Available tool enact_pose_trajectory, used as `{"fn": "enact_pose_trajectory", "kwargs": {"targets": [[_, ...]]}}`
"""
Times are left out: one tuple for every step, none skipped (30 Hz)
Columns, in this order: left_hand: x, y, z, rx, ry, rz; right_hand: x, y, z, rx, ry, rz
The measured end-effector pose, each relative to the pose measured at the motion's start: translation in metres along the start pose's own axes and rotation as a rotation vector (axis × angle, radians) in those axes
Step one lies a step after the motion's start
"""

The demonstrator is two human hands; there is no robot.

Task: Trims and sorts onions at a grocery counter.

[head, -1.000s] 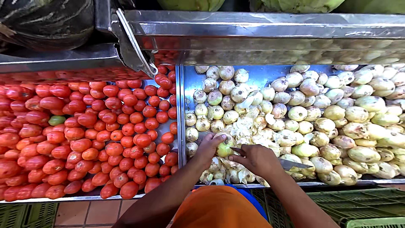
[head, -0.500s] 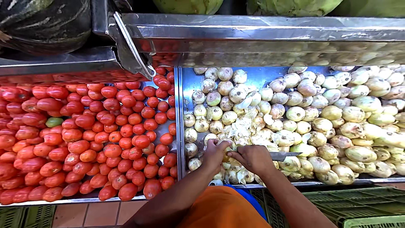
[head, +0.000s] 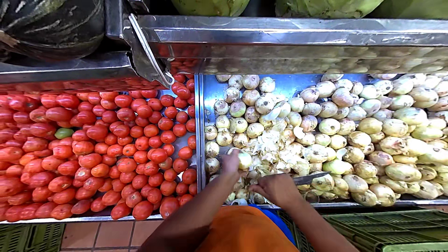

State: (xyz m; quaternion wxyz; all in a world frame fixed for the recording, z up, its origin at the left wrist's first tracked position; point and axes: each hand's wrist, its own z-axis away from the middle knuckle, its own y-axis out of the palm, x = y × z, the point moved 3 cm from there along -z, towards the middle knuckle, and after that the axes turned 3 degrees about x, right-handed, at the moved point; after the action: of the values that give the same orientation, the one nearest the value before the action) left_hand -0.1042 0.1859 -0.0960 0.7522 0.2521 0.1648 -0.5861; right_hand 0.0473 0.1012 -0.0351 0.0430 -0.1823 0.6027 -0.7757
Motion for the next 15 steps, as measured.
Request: {"fn": "enact_pose_trajectory", "kwargs": {"targets": [[-0.013,-0.006,-0.006,0.027,-0.003,0.036,0.004,0.006,0.002,0.071,0.023,-0.005],[-0.025,-0.01,-0.008,0.084,-0.02,0.071,0.002,0.01,0.0,0.153,0.074,-0.025],[-0.035,-0.014,-0.007,0.154,-0.042,0.085,-0.002,0.012,-0.001,0.216,0.132,-0.061],[-0.038,-0.017,-0.004,0.207,-0.061,0.075,-0.006,0.012,-0.001,0.251,0.178,-0.097],[-0.039,-0.02,-0.001,0.237,-0.068,0.043,-0.009,0.008,-0.002,0.257,0.2,-0.124],[-0.039,-0.021,0.004,0.253,-0.06,0.0,-0.011,0.002,-0.003,0.252,0.209,-0.153],[-0.039,-0.021,0.009,0.256,-0.041,-0.049,-0.012,-0.007,-0.005,0.228,0.209,-0.181],[-0.039,-0.02,0.017,0.258,-0.01,-0.109,-0.012,-0.015,-0.006,0.186,0.202,-0.205],[-0.041,-0.02,0.026,0.279,0.025,-0.175,-0.012,-0.024,-0.008,0.142,0.191,-0.226],[-0.041,-0.019,0.032,0.301,0.065,-0.235,-0.012,-0.031,-0.01,0.109,0.178,-0.235],[-0.041,-0.018,0.035,0.323,0.104,-0.289,-0.014,-0.038,-0.013,0.094,0.166,-0.234],[-0.039,-0.017,0.036,0.341,0.143,-0.338,-0.016,-0.043,-0.016,0.103,0.161,-0.224],[-0.037,-0.017,0.033,0.36,0.179,-0.381,-0.018,-0.046,-0.021,0.14,0.162,-0.198],[-0.036,-0.016,0.031,0.386,0.207,-0.432,-0.018,-0.049,-0.025,0.188,0.162,-0.168],[-0.037,-0.015,0.031,0.406,0.236,-0.487,-0.018,-0.051,-0.029,0.23,0.158,-0.143]]}}
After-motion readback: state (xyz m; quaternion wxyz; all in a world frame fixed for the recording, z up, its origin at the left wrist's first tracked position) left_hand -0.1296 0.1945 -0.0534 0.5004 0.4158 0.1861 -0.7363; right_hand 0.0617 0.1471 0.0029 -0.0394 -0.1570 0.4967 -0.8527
